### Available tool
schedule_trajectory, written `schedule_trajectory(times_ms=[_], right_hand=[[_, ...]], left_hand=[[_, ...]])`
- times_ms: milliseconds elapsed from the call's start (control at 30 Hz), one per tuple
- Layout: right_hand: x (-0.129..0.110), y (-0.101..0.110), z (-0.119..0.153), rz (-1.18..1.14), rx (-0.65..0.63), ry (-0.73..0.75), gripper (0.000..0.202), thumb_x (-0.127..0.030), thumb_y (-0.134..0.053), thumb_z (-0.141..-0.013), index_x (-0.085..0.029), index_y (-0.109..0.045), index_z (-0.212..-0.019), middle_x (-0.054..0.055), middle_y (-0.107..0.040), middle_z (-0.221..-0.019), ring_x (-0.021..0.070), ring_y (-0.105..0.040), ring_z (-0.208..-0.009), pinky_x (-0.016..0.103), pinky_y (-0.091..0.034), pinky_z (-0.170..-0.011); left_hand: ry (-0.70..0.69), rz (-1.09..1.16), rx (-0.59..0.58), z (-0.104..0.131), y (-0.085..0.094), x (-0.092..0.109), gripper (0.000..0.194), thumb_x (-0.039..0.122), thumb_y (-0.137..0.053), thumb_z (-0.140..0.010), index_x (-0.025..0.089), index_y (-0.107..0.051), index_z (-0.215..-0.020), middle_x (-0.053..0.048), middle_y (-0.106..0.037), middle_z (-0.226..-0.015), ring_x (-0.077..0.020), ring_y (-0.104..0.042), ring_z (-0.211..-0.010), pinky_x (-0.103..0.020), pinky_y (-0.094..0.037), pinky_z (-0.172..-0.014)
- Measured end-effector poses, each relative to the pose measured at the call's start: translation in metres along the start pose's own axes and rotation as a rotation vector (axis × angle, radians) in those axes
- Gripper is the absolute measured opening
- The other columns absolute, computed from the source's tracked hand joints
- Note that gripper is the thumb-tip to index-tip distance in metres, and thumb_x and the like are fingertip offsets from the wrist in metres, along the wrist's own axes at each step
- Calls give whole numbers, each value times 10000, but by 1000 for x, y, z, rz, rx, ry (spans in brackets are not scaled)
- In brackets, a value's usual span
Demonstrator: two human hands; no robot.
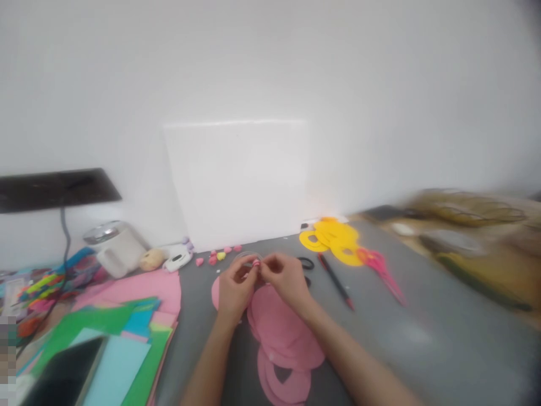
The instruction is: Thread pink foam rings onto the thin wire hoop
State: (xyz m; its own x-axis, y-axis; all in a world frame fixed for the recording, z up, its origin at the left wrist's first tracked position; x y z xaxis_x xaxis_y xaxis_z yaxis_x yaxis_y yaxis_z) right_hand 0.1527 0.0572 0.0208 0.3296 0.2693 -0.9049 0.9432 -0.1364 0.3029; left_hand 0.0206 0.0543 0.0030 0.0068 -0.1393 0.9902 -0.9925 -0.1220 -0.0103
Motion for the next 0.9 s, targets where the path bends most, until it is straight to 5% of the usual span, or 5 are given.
schedule_trajectory(times_ms=[167, 433, 600, 733, 900], right_hand=[[-12, 1, 5, 201, 77, 205, 144, -233, -523, -743, -179, -613, -644, 33, -663, -640, 149, -596, -586, 248, -450, -606], [-8, 4, 2, 123, 59, 88, 114, -208, -542, -695, -172, -609, -610, 1, -644, -563, 129, -580, -519, 205, -426, -520], [-8, 0, 3, 169, 43, 151, 125, -202, -530, -713, -175, -619, -629, 5, -651, -591, 129, -584, -548, 216, -435, -574], [-9, -3, 5, 258, 56, 240, 126, -201, -530, -724, -170, -630, -654, 27, -662, -642, 138, -590, -581, 231, -433, -606], [-3, -3, 3, 163, 4, 89, 115, -196, -534, -705, -174, -629, -646, 16, -659, -612, 138, -595, -566, 222, -439, -572]], left_hand=[[84, 107, 12, 2, -2, -4, 274, 361, -699, -655, 145, -659, -819, -75, -711, -805, -205, -671, -731, -274, -553, -620], [30, 48, -77, 1, -5, -4, 296, 317, -679, -678, 154, -639, -922, -121, -662, -1037, -212, -662, -784, -280, -557, -602], [-80, -56, -4, 0, -2, 2, 175, 279, -648, -687, 159, -674, -812, -85, -685, -890, -199, -654, -774, -278, -548, -645], [29, 46, -9, 1, -3, -4, 175, 268, -638, -689, 161, -667, -825, -82, -696, -885, -203, -662, -774, -288, -543, -653], [47, 31, -20, 2, -3, -8, 169, 259, -624, -694, 160, -670, -822, -79, -709, -839, -202, -672, -734, -290, -543, -641]])
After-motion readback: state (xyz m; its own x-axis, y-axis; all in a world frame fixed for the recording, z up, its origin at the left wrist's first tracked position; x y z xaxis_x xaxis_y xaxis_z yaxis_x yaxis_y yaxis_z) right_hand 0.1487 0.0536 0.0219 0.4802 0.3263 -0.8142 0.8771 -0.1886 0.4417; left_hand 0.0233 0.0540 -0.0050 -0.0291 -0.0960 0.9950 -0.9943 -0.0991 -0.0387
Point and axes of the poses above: each hand's wrist, its own z-axis away from the middle knuckle, its own y-axis out of the back of the hand, x = y × z, the point moved 6 cm from there along -z, towards the middle knuckle
